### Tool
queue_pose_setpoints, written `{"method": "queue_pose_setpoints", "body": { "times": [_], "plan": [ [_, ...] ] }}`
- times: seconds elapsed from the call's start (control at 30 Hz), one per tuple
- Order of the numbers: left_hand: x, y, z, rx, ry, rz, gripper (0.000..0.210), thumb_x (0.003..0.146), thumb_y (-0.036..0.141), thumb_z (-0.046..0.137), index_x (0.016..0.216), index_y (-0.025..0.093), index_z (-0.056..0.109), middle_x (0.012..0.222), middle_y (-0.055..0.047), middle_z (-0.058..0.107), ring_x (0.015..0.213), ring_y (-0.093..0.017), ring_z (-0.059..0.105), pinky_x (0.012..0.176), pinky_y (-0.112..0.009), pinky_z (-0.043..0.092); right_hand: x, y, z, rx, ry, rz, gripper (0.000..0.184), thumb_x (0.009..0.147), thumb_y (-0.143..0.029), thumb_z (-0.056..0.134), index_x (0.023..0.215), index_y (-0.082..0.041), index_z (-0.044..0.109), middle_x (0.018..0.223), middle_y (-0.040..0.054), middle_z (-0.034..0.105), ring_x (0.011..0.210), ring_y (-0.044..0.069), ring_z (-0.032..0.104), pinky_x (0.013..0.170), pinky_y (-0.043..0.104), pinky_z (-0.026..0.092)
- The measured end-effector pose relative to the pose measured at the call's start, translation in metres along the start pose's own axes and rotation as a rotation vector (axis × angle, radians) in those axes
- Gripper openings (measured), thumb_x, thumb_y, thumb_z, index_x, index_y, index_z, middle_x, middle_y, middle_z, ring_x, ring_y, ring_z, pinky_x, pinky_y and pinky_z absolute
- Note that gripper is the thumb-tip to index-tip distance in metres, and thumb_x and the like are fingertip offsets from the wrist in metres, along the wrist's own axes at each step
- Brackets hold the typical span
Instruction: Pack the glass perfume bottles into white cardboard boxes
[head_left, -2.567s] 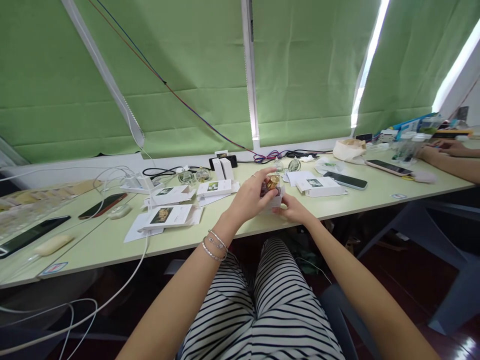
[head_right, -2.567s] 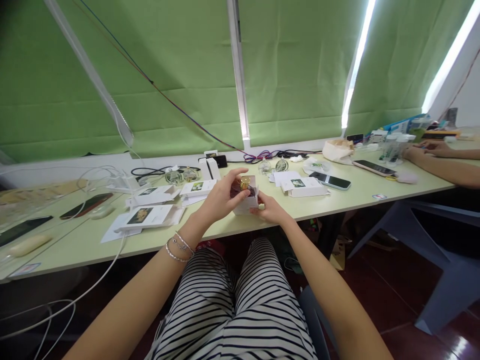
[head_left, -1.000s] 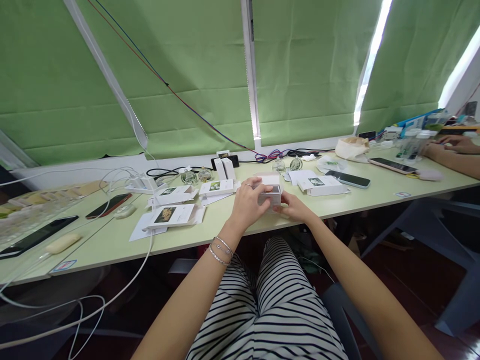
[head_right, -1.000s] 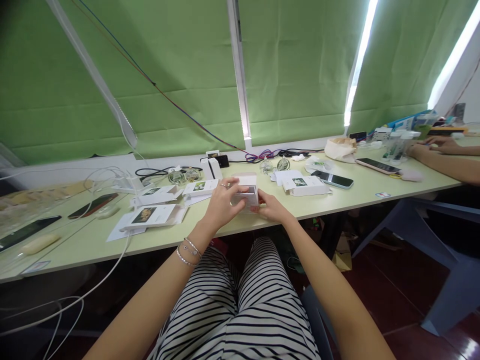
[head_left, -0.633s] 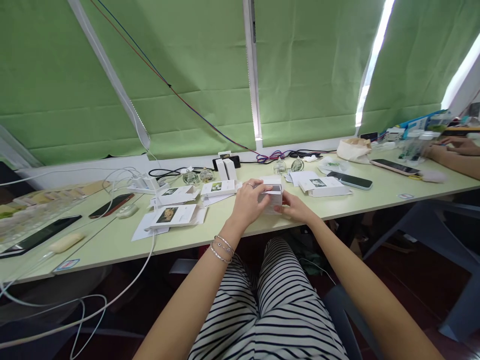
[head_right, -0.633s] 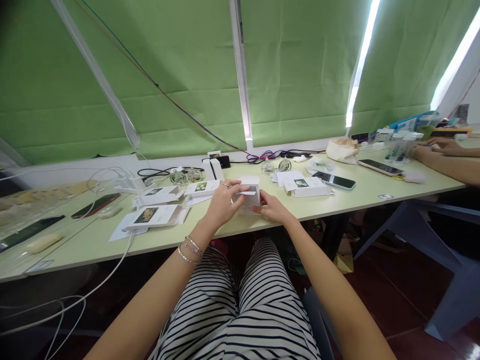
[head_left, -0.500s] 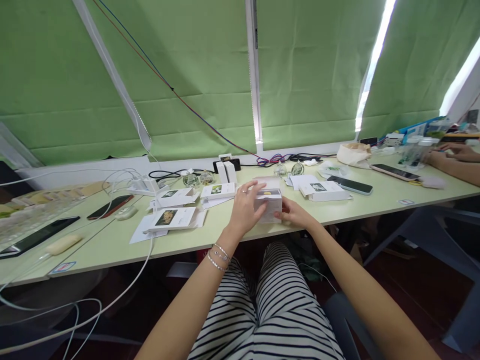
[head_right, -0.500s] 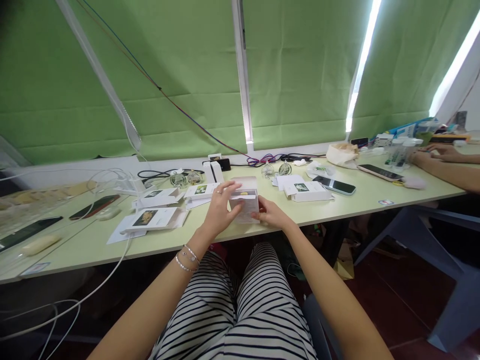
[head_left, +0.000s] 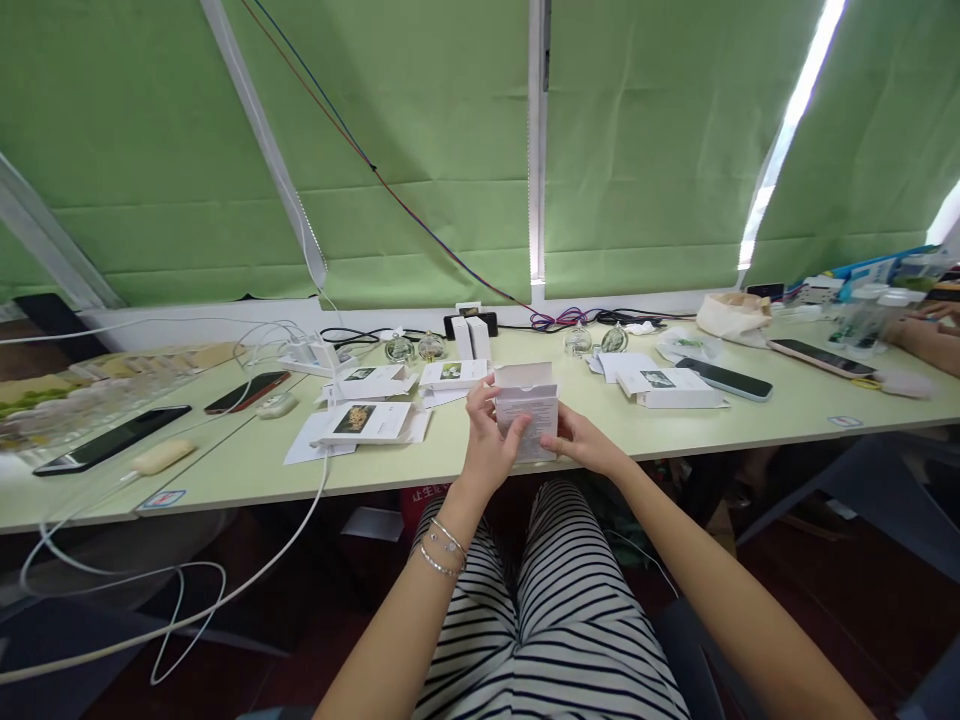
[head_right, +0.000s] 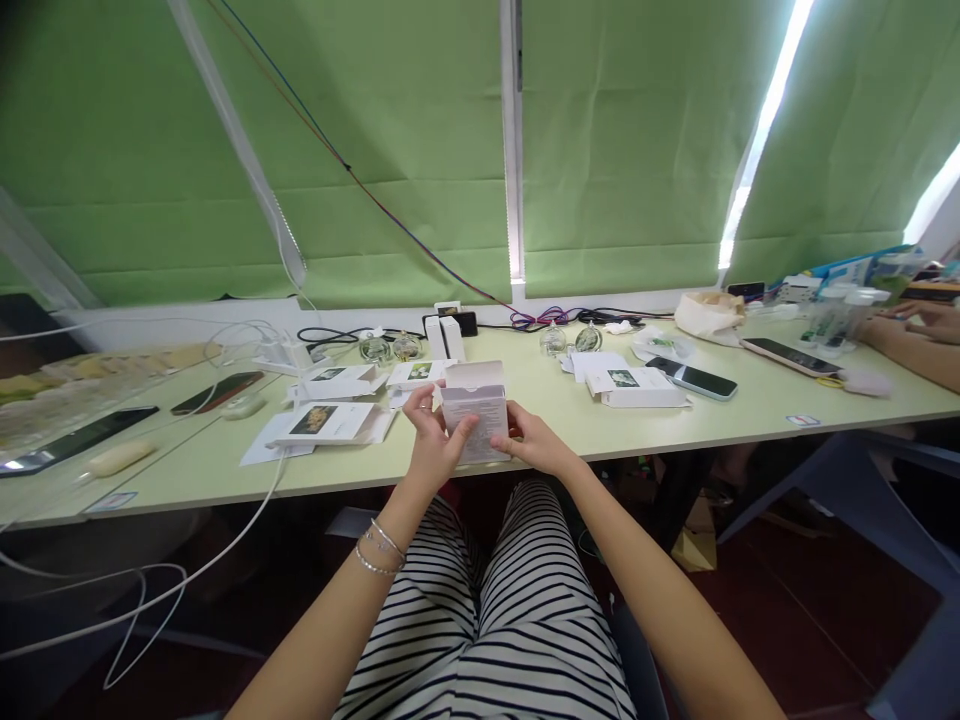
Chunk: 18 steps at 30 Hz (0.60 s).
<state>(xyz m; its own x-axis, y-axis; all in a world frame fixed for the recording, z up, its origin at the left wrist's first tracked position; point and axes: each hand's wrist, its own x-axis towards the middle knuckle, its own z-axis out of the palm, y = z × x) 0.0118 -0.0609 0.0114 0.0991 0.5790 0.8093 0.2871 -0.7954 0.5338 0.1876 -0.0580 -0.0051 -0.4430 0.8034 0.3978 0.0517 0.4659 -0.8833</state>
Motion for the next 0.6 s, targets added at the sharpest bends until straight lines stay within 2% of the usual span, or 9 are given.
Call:
{"method": "queue_pose_setpoints", "body": {
  "times": [0.1,0.17,0.27,0.37,0.43,0.5,0.6],
  "plan": [
    [0.003,0.013,-0.004,0.257,-0.014,0.093,0.031,0.085,0.027,0.055,0.112,0.024,0.039,0.136,-0.014,0.024,0.106,-0.021,0.053,0.086,-0.04,0.048,0.0,0.0,-0.001,0.002,-0.011,0.003,0.058,0.08,-0.044,0.06,0.129,-0.021,0.039,0.119,0.01,0.057,0.109,0.025,0.056,0.09,0.042,0.049],
    [0.005,0.02,-0.008,0.37,-0.043,0.068,0.026,0.083,0.028,0.058,0.106,0.022,0.048,0.137,-0.013,0.021,0.106,-0.023,0.052,0.087,-0.042,0.047,0.0,0.001,-0.001,-0.011,-0.015,0.005,0.057,0.08,-0.044,0.06,0.128,-0.021,0.039,0.116,0.0096,0.058,0.108,0.025,0.057,0.089,0.042,0.049],
    [0.007,0.024,-0.011,0.419,-0.082,-0.013,0.025,0.081,0.033,0.06,0.102,0.021,0.054,0.135,-0.012,0.022,0.103,-0.024,0.053,0.083,-0.041,0.049,-0.001,0.002,0.0,-0.039,0.007,-0.015,0.059,0.08,-0.043,0.06,0.129,-0.022,0.036,0.116,0.0103,0.057,0.104,0.024,0.058,0.087,0.042,0.05],
    [0.007,0.02,-0.009,0.402,-0.076,-0.057,0.024,0.081,0.034,0.059,0.101,0.021,0.056,0.133,-0.011,0.026,0.1,-0.022,0.054,0.083,-0.04,0.049,-0.002,0.005,0.004,-0.072,0.135,-0.105,0.074,0.078,-0.041,0.063,0.136,-0.029,0.018,0.119,0.0097,0.051,0.097,0.021,0.06,0.082,0.04,0.052],
    [0.006,0.018,-0.007,0.39,-0.051,-0.043,0.023,0.081,0.033,0.06,0.099,0.021,0.057,0.132,-0.01,0.027,0.107,-0.024,0.051,0.088,-0.041,0.047,-0.002,0.007,0.006,-0.096,0.241,-0.199,0.08,0.078,-0.04,0.063,0.137,-0.034,0.01,0.117,0.0075,0.048,0.091,0.018,0.061,0.08,0.039,0.052],
    [0.006,0.018,-0.006,0.402,-0.021,-0.013,0.022,0.079,0.032,0.061,0.097,0.02,0.058,0.13,-0.01,0.028,0.117,-0.027,0.043,0.093,-0.042,0.044,-0.002,0.008,0.006,-0.125,0.285,-0.266,0.073,0.08,-0.039,0.061,0.136,-0.035,0.015,0.112,0.0056,0.05,0.089,0.016,0.06,0.079,0.037,0.052],
    [0.006,0.02,-0.005,0.462,0.025,0.012,0.02,0.077,0.032,0.063,0.094,0.021,0.061,0.13,-0.01,0.026,0.125,-0.031,0.031,0.094,-0.045,0.042,-0.002,0.007,0.006,-0.183,0.266,-0.275,0.061,0.08,-0.039,0.061,0.131,-0.031,0.029,0.106,0.0058,0.054,0.09,0.017,0.059,0.079,0.036,0.052]
  ]
}}
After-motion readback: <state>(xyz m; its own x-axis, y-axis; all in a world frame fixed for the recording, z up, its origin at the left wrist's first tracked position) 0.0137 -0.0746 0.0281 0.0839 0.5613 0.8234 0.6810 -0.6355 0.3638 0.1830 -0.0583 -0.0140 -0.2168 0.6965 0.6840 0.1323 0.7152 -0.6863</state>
